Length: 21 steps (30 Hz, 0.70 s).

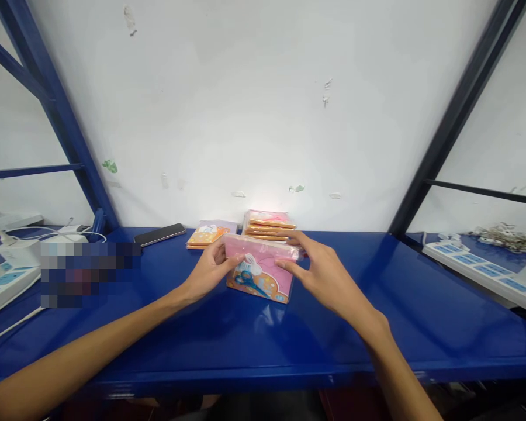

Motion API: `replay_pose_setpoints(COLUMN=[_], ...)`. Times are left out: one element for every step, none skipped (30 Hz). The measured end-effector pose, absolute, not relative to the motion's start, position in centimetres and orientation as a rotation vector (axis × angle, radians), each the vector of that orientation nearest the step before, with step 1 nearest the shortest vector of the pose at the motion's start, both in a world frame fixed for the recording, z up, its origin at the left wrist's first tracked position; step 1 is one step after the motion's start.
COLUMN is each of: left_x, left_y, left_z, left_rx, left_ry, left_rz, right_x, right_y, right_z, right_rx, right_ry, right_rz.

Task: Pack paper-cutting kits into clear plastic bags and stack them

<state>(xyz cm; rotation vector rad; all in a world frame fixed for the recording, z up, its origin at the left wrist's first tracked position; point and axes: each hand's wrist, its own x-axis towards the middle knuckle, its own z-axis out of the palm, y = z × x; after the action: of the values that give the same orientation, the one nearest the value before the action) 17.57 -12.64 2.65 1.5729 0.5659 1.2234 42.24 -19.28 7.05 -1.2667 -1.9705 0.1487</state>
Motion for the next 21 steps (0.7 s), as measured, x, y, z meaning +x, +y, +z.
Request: replay_pose_setpoints(left_x=[17.6,17.5,17.5,17.5,17.4,17.4,17.4,17.4,17.3,17.3,17.2,17.1,17.0,16.9,16.8,16.7,16.6,16.5,16.5,16.4,16.4], left_y=[-12.6,-12.6,-12.6,-12.6,-12.7,-12.8,-12.8,-12.7,-12.6,-12.5,-12.2,-12.0,-11.7,-11.5,-11.2,-11.1,-11.0,-11.0,-11.0,-11.0,-11.0], left_z=[2.6,2.5,2.5,2.5,2.4,2.4,2.3,2.2,2.1,2.0,1.8,1.6,1.5,1.3,1.2,1.0,0.9,0.8,0.8,0.7,0.7], left_rx=[1.584,1.586,1.577,1.557,1.529,1.5,1.476,1.463,1.465,1.48,1.509,1.552,1.615,1.701,1.815,1.948,2.084,2.209,2.31,2.388,2.45], left_ry=[0.575,0.582,0.588,0.595,0.605,0.616,0.631,0.653,0.679,0.708,0.741,0.782,0.832,0.887,0.946,1.01,1.075,1.138,1.197,1.243,1.265], left_rz=[1.226,1.22,1.206,1.18,1.148,1.115,1.09,1.071,1.053,1.027,0.991,0.946,0.898,0.853,0.817,0.789,0.761,0.73,0.704,0.69,0.686], right_x=[42.4,42.6,42.8,42.9,42.9,43.0,43.0,43.0,42.9,42.9,42.9,42.9,43.0,43.0,43.0,43.1,43.1,43.2,43.2,43.2,43.1], right_y=[-19.1,-18.9,-18.7,-18.6,-18.4,-18.3,-18.2,-18.1,-18.0,-17.9,-17.8,-17.7,-17.6,-17.5,-17.4,-17.3,-17.2,-17.2,-17.1,-17.1,-17.1], right_z=[6.6,6.2,5.9,5.5,5.2,4.9,4.6,4.2,3.8,3.4,2.9,2.4,1.9,1.4,0.9,0.4,0.1,-0.2,-0.4,-0.5,-0.5], right_rx=[-1.265,-1.262,-1.257,-1.25,-1.248,-1.25,-1.255,-1.264,-1.274,-1.285,-1.296,-1.311,-1.337,-1.375,-1.421,-1.468,-1.508,-1.538,-1.556,-1.564,-1.566], right_ry=[-1.922,-1.873,-1.823,-1.782,-1.755,-1.74,-1.732,-1.729,-1.732,-1.74,-1.75,-1.761,-1.78,-1.812,-1.849,-1.885,-1.921,-1.955,-1.982,-2.005,-2.028], right_rz=[0.233,0.299,0.349,0.394,0.442,0.495,0.55,0.601,0.641,0.669,0.677,0.661,0.618,0.541,0.443,0.345,0.26,0.197,0.157,0.135,0.123])
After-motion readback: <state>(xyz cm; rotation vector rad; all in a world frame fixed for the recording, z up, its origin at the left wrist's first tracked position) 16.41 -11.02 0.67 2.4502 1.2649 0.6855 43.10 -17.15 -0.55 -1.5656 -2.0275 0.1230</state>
